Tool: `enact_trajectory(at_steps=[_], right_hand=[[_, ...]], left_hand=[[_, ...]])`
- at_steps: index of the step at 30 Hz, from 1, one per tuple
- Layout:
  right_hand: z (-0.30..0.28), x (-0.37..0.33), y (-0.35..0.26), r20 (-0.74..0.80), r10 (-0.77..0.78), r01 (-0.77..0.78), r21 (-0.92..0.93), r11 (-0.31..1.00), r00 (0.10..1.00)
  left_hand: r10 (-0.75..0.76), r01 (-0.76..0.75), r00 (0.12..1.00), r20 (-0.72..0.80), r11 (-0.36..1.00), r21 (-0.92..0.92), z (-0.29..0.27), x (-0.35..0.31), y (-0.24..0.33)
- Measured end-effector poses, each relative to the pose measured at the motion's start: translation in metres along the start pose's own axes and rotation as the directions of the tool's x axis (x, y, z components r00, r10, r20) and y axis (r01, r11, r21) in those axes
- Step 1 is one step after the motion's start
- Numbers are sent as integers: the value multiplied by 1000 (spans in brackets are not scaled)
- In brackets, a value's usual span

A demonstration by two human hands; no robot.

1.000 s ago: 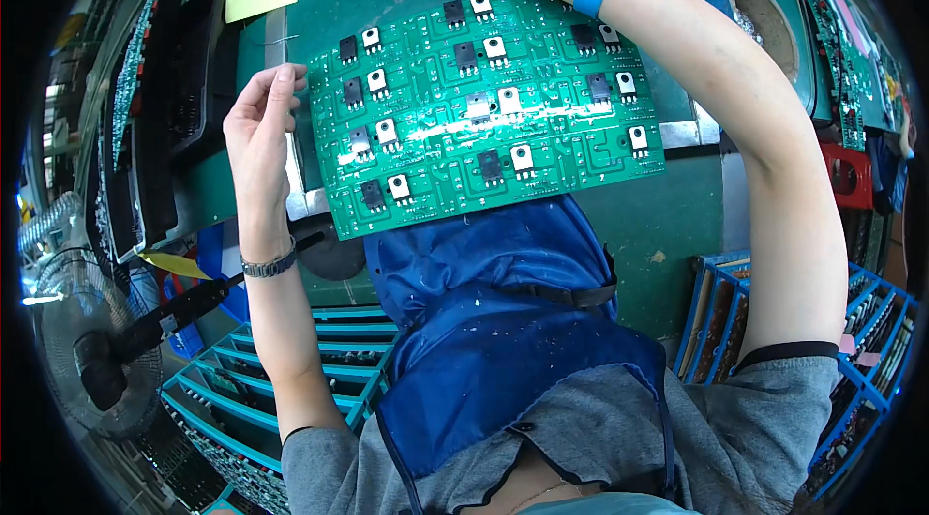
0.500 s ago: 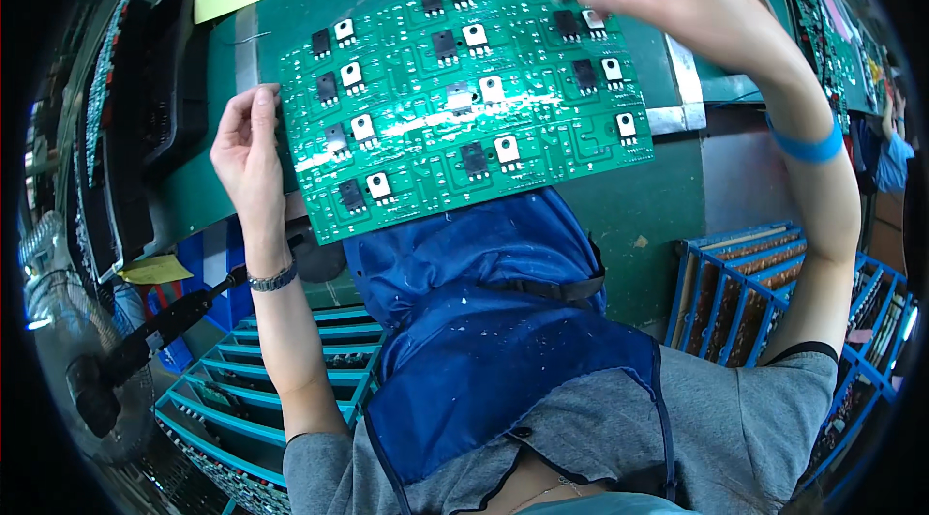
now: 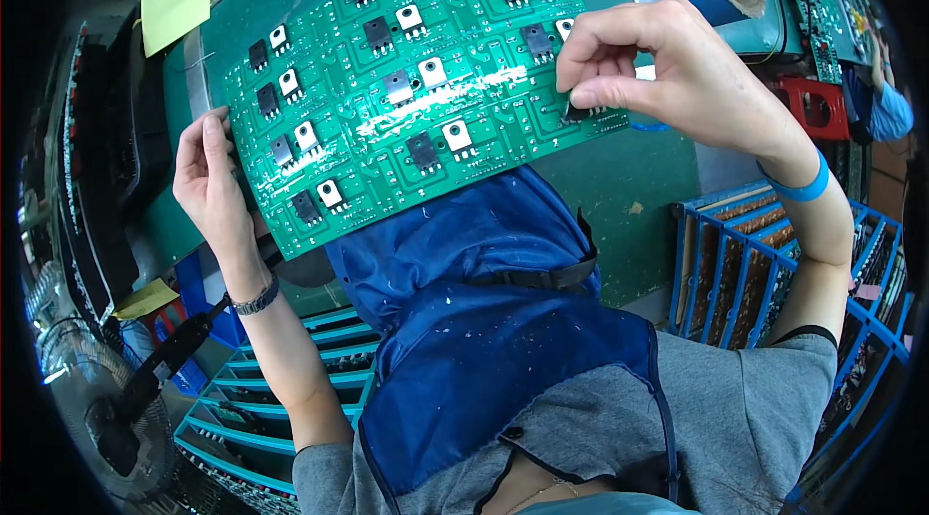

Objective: Manually place electronic components into a printed circuit board.

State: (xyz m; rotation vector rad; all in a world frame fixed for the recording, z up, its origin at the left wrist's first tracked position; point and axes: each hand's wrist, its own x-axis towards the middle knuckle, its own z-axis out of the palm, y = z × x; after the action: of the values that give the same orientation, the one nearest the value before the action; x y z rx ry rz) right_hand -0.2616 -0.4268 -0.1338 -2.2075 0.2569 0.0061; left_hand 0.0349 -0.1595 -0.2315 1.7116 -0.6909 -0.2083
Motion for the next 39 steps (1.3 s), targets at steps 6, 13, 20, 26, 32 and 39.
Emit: enact_trajectory(at_steps=[6, 13, 20, 26, 32, 39], right_hand=[[8, 5, 17, -15, -148, 147, -67, 987, 989], [8, 10, 27, -19, -188, 186, -85, 979, 982], [7, 9, 22, 68, -24, 29, -74, 997, 997], [9, 6, 24, 1, -81, 81, -59, 995, 997], [6, 9, 23, 18, -146, 147, -100, 984, 989], [13, 10, 30, -29, -234, 230, -112, 967, 972]], left_hand=[[8, -8, 1000, -12, 1000, 20, 0, 0, 0], [1, -1, 1000, -16, 1000, 25, 0, 0, 0], [-6, 7, 1000, -19, 1000, 28, 0, -2, 1], [-4, 4, 1000, -16, 999, 32, 0, -2, 1], [-12, 12, 1000, -22, 1000, 29, 1, -2, 1], [-7, 7, 1000, -21, 999, 31, -4, -1, 2]])
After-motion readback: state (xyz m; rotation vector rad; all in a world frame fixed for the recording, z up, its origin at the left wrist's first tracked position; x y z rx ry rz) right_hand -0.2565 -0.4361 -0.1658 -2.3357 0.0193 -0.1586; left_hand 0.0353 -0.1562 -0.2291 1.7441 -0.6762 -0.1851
